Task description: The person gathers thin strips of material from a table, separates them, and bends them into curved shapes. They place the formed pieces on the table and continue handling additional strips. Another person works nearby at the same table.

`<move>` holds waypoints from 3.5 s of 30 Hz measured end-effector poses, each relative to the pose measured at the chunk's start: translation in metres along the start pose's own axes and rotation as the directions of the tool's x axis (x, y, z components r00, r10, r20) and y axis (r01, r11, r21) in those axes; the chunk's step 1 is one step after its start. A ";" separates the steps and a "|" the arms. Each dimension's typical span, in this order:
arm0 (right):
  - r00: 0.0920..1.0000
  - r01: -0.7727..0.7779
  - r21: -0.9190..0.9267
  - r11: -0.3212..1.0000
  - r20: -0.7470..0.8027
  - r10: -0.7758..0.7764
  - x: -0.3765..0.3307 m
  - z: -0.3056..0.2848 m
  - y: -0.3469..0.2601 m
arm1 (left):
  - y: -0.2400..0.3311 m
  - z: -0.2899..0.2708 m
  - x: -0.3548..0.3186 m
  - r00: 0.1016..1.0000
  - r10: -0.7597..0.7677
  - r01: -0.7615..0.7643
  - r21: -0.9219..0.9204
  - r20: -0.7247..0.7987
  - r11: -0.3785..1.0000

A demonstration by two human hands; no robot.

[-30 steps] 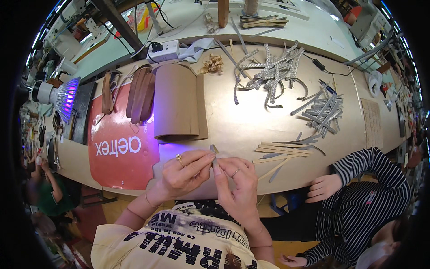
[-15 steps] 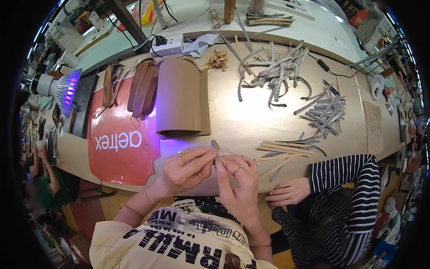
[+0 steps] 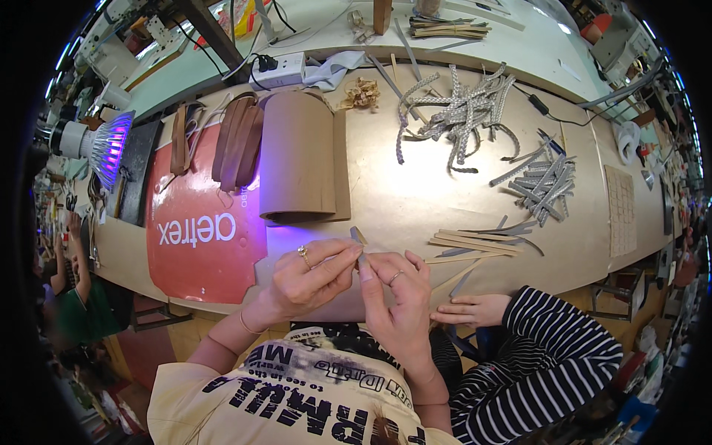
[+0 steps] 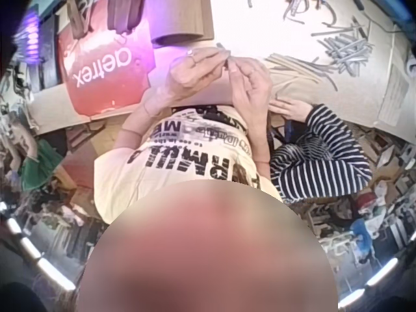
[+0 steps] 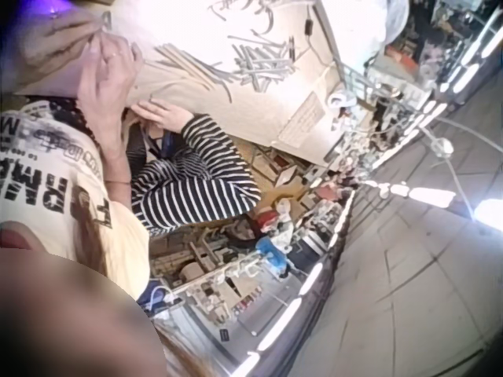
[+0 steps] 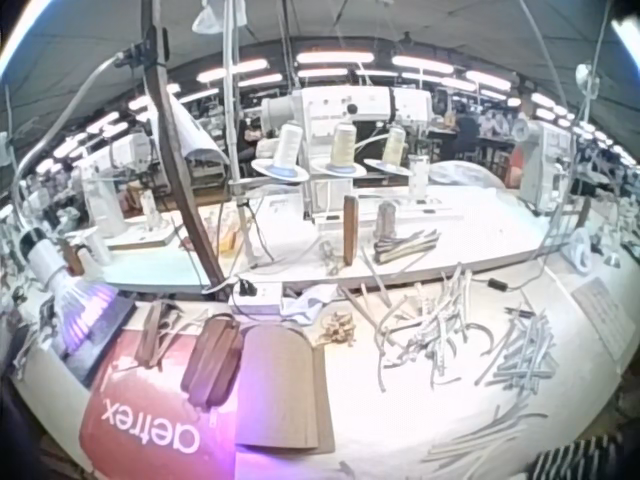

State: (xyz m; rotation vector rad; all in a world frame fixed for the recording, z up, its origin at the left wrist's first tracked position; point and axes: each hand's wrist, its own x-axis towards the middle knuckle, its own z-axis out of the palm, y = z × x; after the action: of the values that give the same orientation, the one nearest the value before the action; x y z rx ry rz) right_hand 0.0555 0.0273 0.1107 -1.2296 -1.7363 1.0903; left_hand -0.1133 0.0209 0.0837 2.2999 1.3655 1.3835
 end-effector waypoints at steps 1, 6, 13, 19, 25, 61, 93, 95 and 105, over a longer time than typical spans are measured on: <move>1.000 0.000 0.006 1.000 0.000 0.000 0.000 0.000 0.000 | 0.000 0.000 0.000 1.000 0.000 0.000 0.002 0.002 1.000; 0.999 -0.005 0.040 0.999 -0.052 0.007 0.000 0.005 0.000 | -0.001 -0.004 0.002 0.999 0.003 -0.003 0.007 0.036 1.000; 0.997 0.016 0.044 0.999 -0.079 -0.013 0.002 0.004 0.000 | -0.007 -0.005 0.011 0.994 0.085 -0.085 0.005 0.072 0.996; 0.994 0.021 0.063 0.998 -0.109 -0.014 0.004 0.005 -0.002 | -0.008 -0.007 0.013 0.991 0.099 -0.100 0.008 0.093 0.995; 0.992 -0.013 -0.097 0.995 -0.123 0.001 0.004 0.003 -0.002 | -0.006 0.000 0.008 0.997 0.023 -0.014 -0.117 0.070 0.993; 0.940 0.310 0.134 0.941 -0.189 -0.283 0.007 0.012 0.023 | -0.013 -0.011 -0.011 0.688 -0.694 0.571 -0.747 0.210 0.340; 0.974 -0.002 -0.135 0.991 -0.224 -0.029 0.075 0.022 0.084 | -0.026 -0.058 -0.012 0.729 -0.678 0.381 -0.767 -0.095 0.517; 0.995 0.068 -0.283 0.957 -0.055 -0.087 0.067 0.014 0.083 | -0.025 -0.056 -0.006 0.757 -0.649 0.388 -0.744 -0.080 0.544; 0.990 0.085 -0.517 0.852 0.141 -0.013 0.094 0.036 0.109 | -0.031 -0.068 -0.012 0.687 -0.725 0.424 -0.788 -0.040 0.446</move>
State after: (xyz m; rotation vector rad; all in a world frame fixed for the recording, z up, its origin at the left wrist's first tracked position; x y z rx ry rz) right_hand 0.0341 0.1288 0.0054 -1.4444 -2.2505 0.6936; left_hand -0.1865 0.0084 0.0988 0.9036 1.1735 1.7012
